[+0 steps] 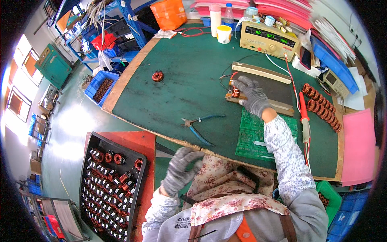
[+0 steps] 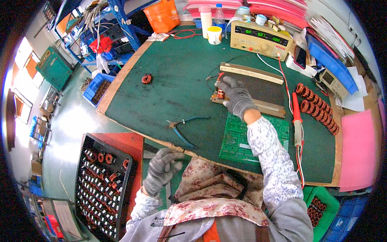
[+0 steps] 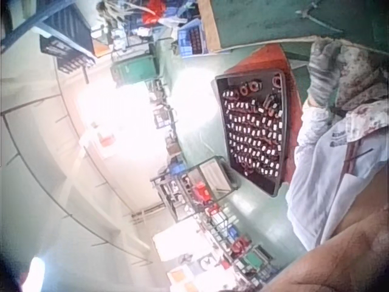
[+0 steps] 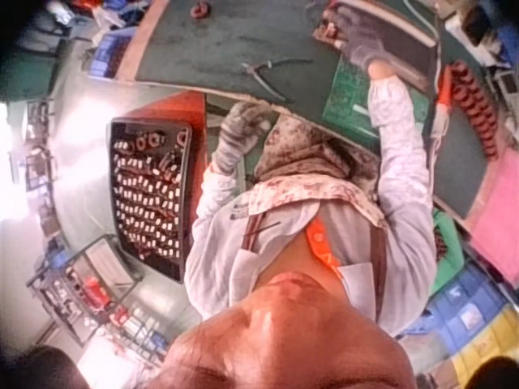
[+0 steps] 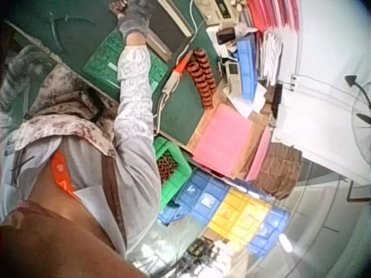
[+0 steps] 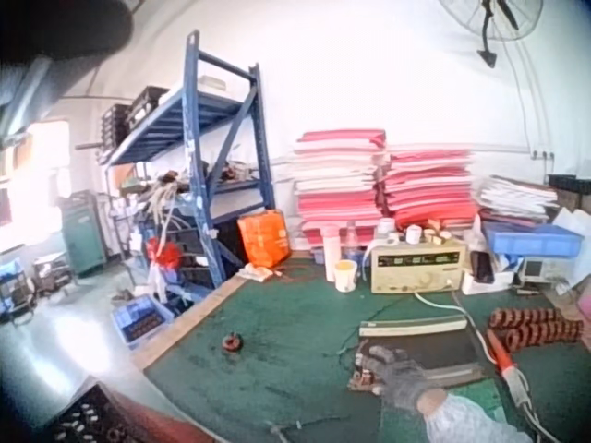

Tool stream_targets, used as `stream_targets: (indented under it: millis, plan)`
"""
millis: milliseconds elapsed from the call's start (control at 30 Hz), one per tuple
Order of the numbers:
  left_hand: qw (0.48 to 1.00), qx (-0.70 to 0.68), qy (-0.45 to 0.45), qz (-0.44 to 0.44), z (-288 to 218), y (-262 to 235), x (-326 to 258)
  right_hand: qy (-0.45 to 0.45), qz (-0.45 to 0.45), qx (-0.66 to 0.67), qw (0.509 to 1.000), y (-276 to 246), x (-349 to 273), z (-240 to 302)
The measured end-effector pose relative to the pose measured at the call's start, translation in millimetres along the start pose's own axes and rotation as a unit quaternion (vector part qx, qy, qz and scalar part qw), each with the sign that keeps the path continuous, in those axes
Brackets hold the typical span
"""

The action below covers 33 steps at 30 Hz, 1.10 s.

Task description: The person assembles copper coils onto a printed circuit board, then inspects the inductors.

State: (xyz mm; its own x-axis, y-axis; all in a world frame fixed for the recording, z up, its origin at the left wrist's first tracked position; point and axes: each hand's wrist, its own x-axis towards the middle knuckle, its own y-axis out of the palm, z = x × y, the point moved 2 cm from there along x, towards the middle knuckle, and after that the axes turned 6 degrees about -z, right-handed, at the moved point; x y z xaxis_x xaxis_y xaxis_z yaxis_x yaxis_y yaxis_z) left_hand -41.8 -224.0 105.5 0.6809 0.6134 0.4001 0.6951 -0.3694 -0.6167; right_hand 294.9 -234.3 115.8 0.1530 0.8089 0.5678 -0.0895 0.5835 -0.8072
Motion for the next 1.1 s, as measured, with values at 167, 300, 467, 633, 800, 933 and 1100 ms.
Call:
stream_targets:
  millis: [167, 300, 467, 633, 800, 933, 1100]
  plan:
    - [0.993, -0.115, 0.012, 0.024, -3.5, 33.4, 3.3, 0.040, 0.013, 0.147, 0.988, 45.8, -2.4, -25.5]
    - [0.986, -0.148, -0.037, 0.062, 6.4, 37.4, -12.6, 0.168, -0.076, 0.204, 0.961, 20.3, -29.6, 3.1]
    - [0.832, -0.522, -0.186, 0.012, 5.3, 48.5, -5.0, 0.172, 0.052, 0.489, 0.853, -2.9, -67.4, 105.3]
    - [0.679, -0.689, -0.249, -0.051, 13.4, 67.1, 3.0, -0.003, -0.086, 0.311, 0.946, -2.8, -75.4, 166.1]
    - [0.600, -0.730, -0.312, -0.099, 36.7, 47.2, -24.3, 0.074, 0.128, 0.420, 0.895, -9.7, -57.8, 164.6]
    - [0.591, -0.741, -0.300, -0.107, 30.7, 27.5, -34.2, 0.009, 0.064, 0.146, 0.987, 31.4, -40.4, 146.4]
    - [0.645, -0.693, -0.278, -0.162, 21.8, 19.2, -47.7, 0.059, 0.249, -0.007, 0.967, 51.7, -37.4, 151.0]
